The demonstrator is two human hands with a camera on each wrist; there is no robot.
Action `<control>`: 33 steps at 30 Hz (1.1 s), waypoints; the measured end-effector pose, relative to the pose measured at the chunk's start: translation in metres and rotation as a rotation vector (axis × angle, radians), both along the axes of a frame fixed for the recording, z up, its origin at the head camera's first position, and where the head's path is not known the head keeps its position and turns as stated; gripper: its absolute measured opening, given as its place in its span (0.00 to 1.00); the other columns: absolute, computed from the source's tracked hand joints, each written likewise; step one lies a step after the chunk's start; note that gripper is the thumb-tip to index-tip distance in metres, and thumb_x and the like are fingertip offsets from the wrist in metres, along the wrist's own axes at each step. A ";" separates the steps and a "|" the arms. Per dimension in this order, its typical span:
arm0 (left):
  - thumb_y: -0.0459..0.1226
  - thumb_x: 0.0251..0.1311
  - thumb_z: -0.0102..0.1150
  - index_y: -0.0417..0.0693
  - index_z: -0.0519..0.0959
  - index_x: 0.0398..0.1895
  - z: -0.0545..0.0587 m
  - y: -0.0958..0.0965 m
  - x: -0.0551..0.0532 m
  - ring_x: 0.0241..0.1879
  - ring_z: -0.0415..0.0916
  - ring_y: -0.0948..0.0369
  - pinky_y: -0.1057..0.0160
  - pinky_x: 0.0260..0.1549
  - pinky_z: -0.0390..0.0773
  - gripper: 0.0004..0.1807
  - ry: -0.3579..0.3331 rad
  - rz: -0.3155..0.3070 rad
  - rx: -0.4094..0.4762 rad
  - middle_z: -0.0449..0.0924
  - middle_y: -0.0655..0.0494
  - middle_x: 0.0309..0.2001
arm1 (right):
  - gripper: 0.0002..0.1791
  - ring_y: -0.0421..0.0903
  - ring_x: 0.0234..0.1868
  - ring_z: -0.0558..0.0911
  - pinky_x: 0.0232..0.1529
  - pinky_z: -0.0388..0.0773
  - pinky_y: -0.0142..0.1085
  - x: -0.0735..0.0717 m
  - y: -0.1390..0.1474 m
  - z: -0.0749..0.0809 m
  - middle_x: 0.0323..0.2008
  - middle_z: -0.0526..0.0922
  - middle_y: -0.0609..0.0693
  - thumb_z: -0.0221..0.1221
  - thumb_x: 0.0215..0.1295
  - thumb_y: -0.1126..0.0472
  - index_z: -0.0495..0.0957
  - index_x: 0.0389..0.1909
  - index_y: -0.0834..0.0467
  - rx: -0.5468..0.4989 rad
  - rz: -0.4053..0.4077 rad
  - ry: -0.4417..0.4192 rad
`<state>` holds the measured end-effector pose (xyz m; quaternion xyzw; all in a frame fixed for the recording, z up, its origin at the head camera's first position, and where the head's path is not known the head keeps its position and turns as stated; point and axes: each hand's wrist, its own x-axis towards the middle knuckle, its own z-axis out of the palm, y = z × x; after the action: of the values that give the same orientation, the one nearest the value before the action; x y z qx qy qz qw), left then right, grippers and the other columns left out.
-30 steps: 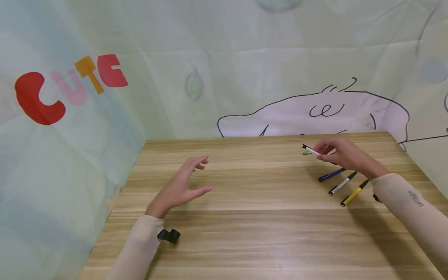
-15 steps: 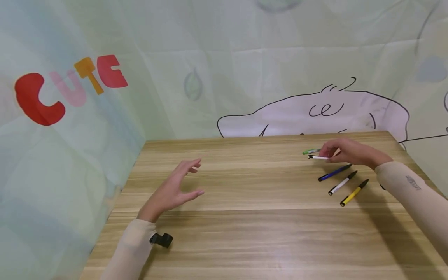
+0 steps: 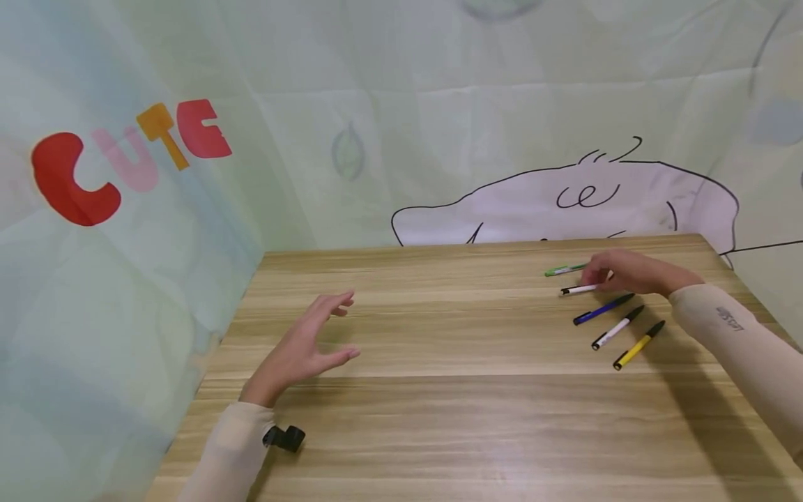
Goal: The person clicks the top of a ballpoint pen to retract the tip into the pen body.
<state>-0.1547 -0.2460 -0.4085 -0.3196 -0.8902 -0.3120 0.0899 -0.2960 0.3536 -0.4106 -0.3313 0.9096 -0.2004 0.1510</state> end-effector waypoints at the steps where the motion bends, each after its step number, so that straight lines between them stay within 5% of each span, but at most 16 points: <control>1: 0.42 0.54 0.77 0.54 0.59 0.78 -0.001 0.000 0.000 0.61 0.73 0.52 0.42 0.58 0.76 0.50 -0.001 0.001 0.001 0.70 0.49 0.66 | 0.13 0.40 0.40 0.82 0.42 0.83 0.36 -0.001 0.001 -0.002 0.37 0.82 0.43 0.68 0.61 0.73 0.85 0.38 0.50 0.007 -0.002 0.003; 18: 0.42 0.52 0.78 0.53 0.60 0.78 -0.001 0.004 0.000 0.60 0.73 0.53 0.43 0.58 0.76 0.51 0.015 -0.017 0.015 0.70 0.52 0.66 | 0.15 0.42 0.43 0.82 0.46 0.83 0.41 0.007 0.004 -0.002 0.40 0.83 0.38 0.68 0.61 0.71 0.87 0.43 0.49 -0.018 0.006 0.145; 26: 0.45 0.56 0.76 0.59 0.58 0.79 0.001 0.010 -0.004 0.63 0.71 0.55 0.45 0.61 0.75 0.50 -0.011 0.002 -0.004 0.69 0.53 0.68 | 0.14 0.42 0.46 0.82 0.47 0.82 0.38 0.020 0.004 0.000 0.43 0.83 0.40 0.65 0.66 0.69 0.86 0.46 0.48 -0.057 -0.067 0.096; 33: 0.44 0.56 0.76 0.58 0.58 0.79 0.005 0.017 -0.008 0.63 0.71 0.55 0.43 0.61 0.74 0.49 -0.019 -0.013 0.004 0.68 0.54 0.68 | 0.14 0.36 0.47 0.81 0.49 0.82 0.36 0.033 0.008 -0.005 0.45 0.85 0.38 0.66 0.66 0.68 0.86 0.46 0.46 -0.095 -0.090 0.134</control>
<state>-0.1627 -0.2287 -0.4038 -0.3221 -0.8883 -0.3174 0.0803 -0.2629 0.3618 -0.4157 -0.3095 0.9210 -0.2273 0.0648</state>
